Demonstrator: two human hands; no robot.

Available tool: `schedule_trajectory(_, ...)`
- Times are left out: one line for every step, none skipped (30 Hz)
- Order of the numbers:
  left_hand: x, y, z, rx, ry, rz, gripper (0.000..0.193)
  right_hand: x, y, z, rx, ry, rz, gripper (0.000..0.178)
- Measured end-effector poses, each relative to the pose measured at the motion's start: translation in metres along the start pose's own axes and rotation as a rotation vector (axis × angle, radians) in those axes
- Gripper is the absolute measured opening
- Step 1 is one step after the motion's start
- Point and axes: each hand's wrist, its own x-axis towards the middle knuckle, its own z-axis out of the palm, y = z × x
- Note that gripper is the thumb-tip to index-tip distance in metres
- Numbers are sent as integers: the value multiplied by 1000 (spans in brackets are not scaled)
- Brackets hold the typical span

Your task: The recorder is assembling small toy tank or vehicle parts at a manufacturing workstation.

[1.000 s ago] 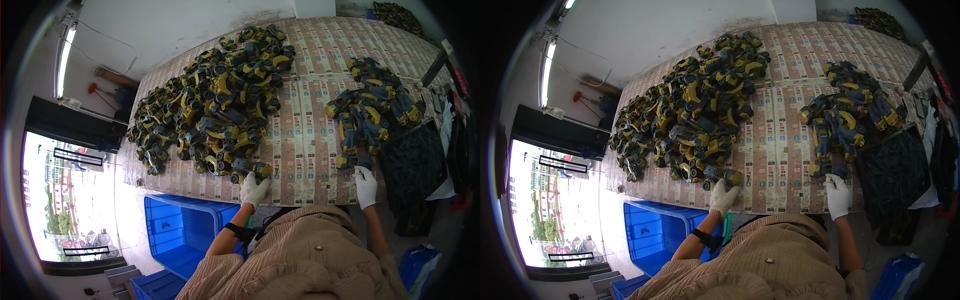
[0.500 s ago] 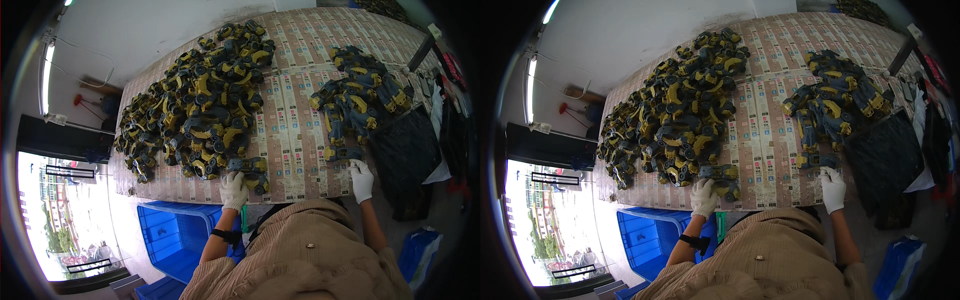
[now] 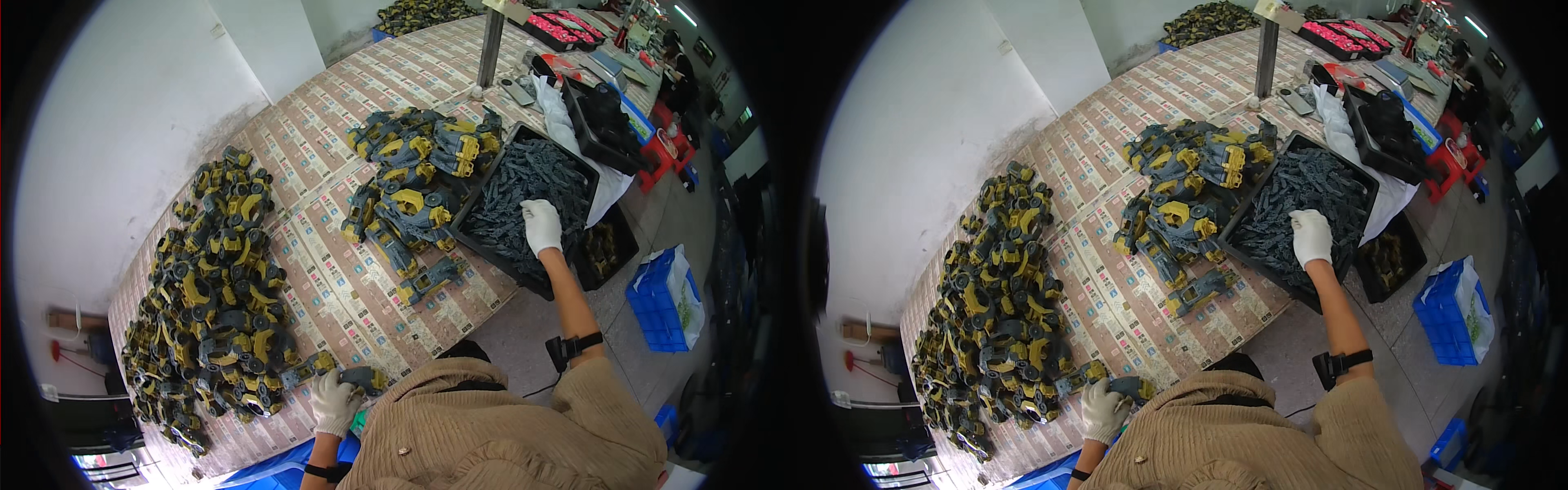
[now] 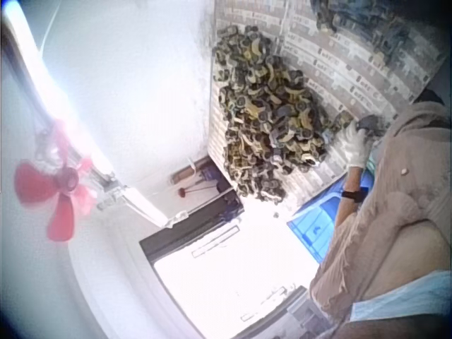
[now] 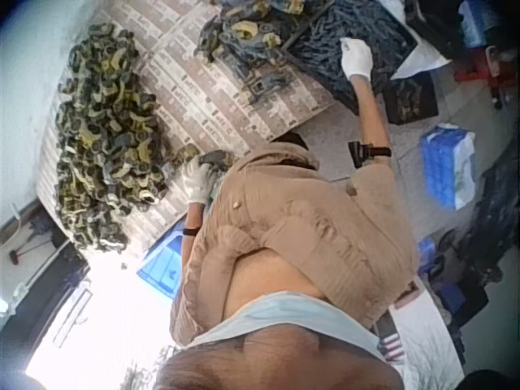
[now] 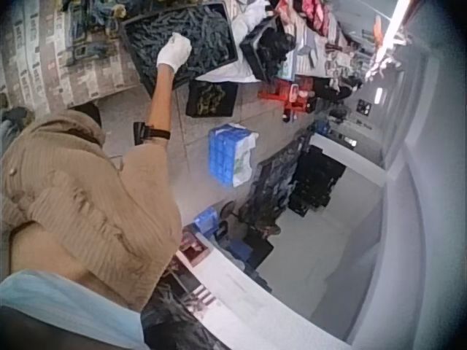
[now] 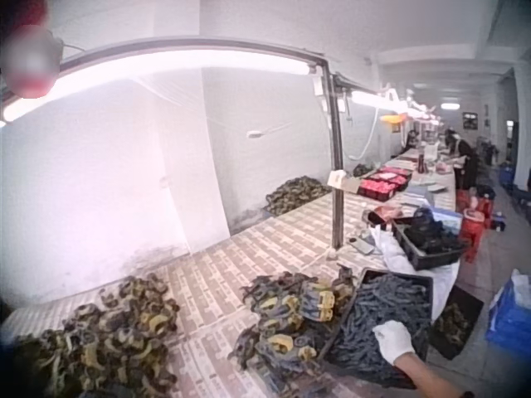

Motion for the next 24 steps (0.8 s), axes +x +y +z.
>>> schedule_trajectory(9,2,3,-56,-40,-72,27,6,-10,2,-32,-41,-45,18)
schedule_trajectory(17,4,4,-112,-79,-148,30,11,-20,6,-63,-83,-92,19)
schedule_trajectory(28,8,2,-66,-21,-115,34,19,-26,11,-95,-173,-101,21)
schedule_trajectory(40,10,0,-63,-16,-117,34,28,-28,16,-127,-262,-113,24)
schedule_trajectory(53,10,-2,-115,-118,-129,36,34,-27,24,-170,-292,-164,26)
schedule_trajectory(65,10,-4,-166,-219,-139,38,38,-27,31,-166,-289,-168,26)
schedule_trajectory(75,11,-9,-184,-263,-153,50,42,-25,37,-227,-326,-217,25)
schedule_trajectory(77,16,-12,-182,-259,-155,50,44,-23,42,-289,-364,-267,23)
schedule_trajectory(75,21,-16,-181,-213,-193,57,47,-33,40,-304,-469,-226,24)
schedule_trajectory(74,24,-18,-179,-167,-229,64,48,-38,41,-296,-472,-234,24)
schedule_trajectory(73,26,-15,-179,-202,-270,70,50,-42,42,-324,-503,-215,23)
schedule_trajectory(74,29,-16,-178,-200,-277,70,51,-43,42,-356,-533,-193,21)
schedule_trajectory(76,31,-17,-172,-308,-287,71,54,-46,43,-356,-563,-172,19)
schedule_trajectory(78,34,-18,-167,-416,-296,71,57,-47,43,-353,-565,-178,19)
schedule_trajectory(78,38,-20,-132,-433,-294,62,59,-48,42,-417,-589,-233,20)
schedule_trajectory(81,40,-21,-132,-433,-300,62,61,-52,41,-482,-611,-287,20)
schedule_trajectory(84,42,-23,-57,-418,-200,59,65,-48,44,-523,-662,-306,22)
schedule_trajectory(83,43,-23,18,-401,-107,56,67,-51,43,-483,-676,-318,22)
schedule_trajectory(80,43,-17,-6,-357,-125,53,71,-54,42,-518,-726,-324,22)
schedule_trajectory(78,39,-6,-7,-353,-142,53,75,-58,42,-554,-776,-332,22)
schedule_trajectory(81,38,-2,-54,-194,-127,53,76,-58,44,-583,-761,-367,23)
schedule_trajectory(81,37,2,-98,-34,-112,52,76,-60,46,-613,-759,-357,24)
schedule_trajectory(84,35,6,-166,-24,-157,52,79,-60,47,-622,-793,-348,26)
schedule_trajectory(91,39,0,-226,-71,-227,57,82,-63,45,-631,-830,-343,29)
